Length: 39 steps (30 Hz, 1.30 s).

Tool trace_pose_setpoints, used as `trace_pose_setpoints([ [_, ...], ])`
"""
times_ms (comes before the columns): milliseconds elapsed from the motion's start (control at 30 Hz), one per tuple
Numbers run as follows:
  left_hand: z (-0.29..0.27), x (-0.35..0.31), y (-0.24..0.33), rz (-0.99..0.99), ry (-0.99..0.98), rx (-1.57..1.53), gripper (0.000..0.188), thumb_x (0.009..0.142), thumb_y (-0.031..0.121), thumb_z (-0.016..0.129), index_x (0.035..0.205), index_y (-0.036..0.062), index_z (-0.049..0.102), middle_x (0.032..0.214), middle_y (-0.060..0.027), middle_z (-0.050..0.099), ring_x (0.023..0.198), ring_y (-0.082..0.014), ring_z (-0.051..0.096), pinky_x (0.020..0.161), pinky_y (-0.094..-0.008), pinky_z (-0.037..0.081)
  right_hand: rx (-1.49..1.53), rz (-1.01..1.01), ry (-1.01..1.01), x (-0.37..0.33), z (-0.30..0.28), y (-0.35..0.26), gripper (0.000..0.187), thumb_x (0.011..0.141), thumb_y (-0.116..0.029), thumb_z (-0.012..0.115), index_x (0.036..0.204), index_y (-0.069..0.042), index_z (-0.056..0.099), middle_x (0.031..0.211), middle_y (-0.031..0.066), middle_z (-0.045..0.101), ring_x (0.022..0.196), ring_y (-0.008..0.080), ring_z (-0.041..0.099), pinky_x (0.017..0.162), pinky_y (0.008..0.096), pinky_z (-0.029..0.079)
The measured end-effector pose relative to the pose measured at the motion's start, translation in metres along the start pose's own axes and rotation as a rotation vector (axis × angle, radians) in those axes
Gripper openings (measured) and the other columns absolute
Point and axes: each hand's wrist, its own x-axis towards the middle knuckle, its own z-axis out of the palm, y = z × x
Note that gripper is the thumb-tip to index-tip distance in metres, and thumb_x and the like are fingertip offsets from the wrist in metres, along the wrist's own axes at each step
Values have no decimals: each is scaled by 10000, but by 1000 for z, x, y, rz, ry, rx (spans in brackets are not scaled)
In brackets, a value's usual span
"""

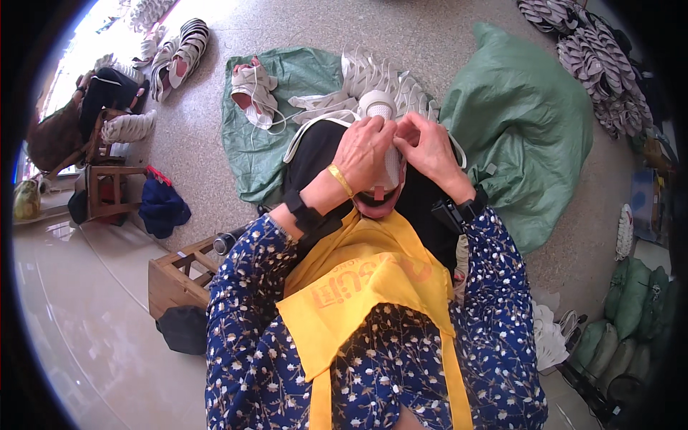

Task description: The person sits on the floor and laces a white sneaker with pink accents. They thread a white shoelace through the eyelets, pull it tight, and tie a knot. The person then picks up a second shoe and begins the same lacing process.

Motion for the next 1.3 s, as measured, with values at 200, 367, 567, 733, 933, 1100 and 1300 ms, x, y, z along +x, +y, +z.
trace_pose_setpoints([
  [200, -67, -28, 15, -72, 44, -30, 158, 839, 42, 675, 921, 31, 541, 851, -148, 538, 835, -378, 580, 730, -466, 478, -38, -61, 62, -6, 3, -17, 180, 843, -66, 743, 974, -6, 635, 850, 111, 682, 745, 283, 709, 697, 379, 580],
  [367, -66, -37, 24, -145, 66, -119, 159, 888, 41, 669, 888, 19, 512, 823, -143, 501, 807, -376, 558, 710, -461, 461, -128, -351, 27, -8, 14, -27, 141, 850, -32, 707, 983, -17, 662, 891, 124, 657, 825, 360, 670, 740, 407, 550],
  [567, -33, -31, 7, -224, 86, -129, 382, 819, 88, 689, 1128, -27, 496, 999, -216, 552, 955, -418, 569, 824, -474, 489, 133, -2, 30, -7, 14, -28, 71, 934, -44, 680, 931, 1, 626, 752, 102, 658, 669, 240, 664, 629, 337, 527],
  [733, -8, -22, 2, -326, 95, -174, 431, 769, -25, 600, 1186, -45, 492, 1025, -238, 567, 1003, -439, 578, 848, -511, 497, -64, -123, 33, -15, 9, -39, 140, 983, -57, 662, 879, -6, 583, 752, 24, 662, 671, 75, 628, 642, 242, 520],
  [933, -8, -20, -3, -369, 92, -104, 375, 778, -26, 606, 1141, -38, 512, 1025, -237, 559, 1003, -441, 570, 850, -511, 492, 178, -49, -7, -39, 6, -67, 177, 899, -51, 725, 860, -11, 557, 666, 76, 585, 578, 163, 598, 565, 298, 481],
  [1100, -15, -17, -8, -263, 57, 18, 338, 786, 3, 645, 1098, -34, 520, 993, -227, 541, 994, -429, 548, 858, -496, 479, -63, -83, 63, -15, 27, -52, 116, 884, -102, 722, 945, -13, 679, 747, 161, 684, 666, 333, 689, 602, 396, 523],
  [1300, -15, -17, -10, -181, -49, 227, 176, 776, 71, 631, 926, -20, 644, 1004, -186, 575, 988, -341, 564, 890, -425, 465, -363, -162, -13, -10, 38, -41, 147, 904, -136, 684, 982, -12, 699, 870, 218, 713, 837, 417, 701, 736, 495, 562],
])
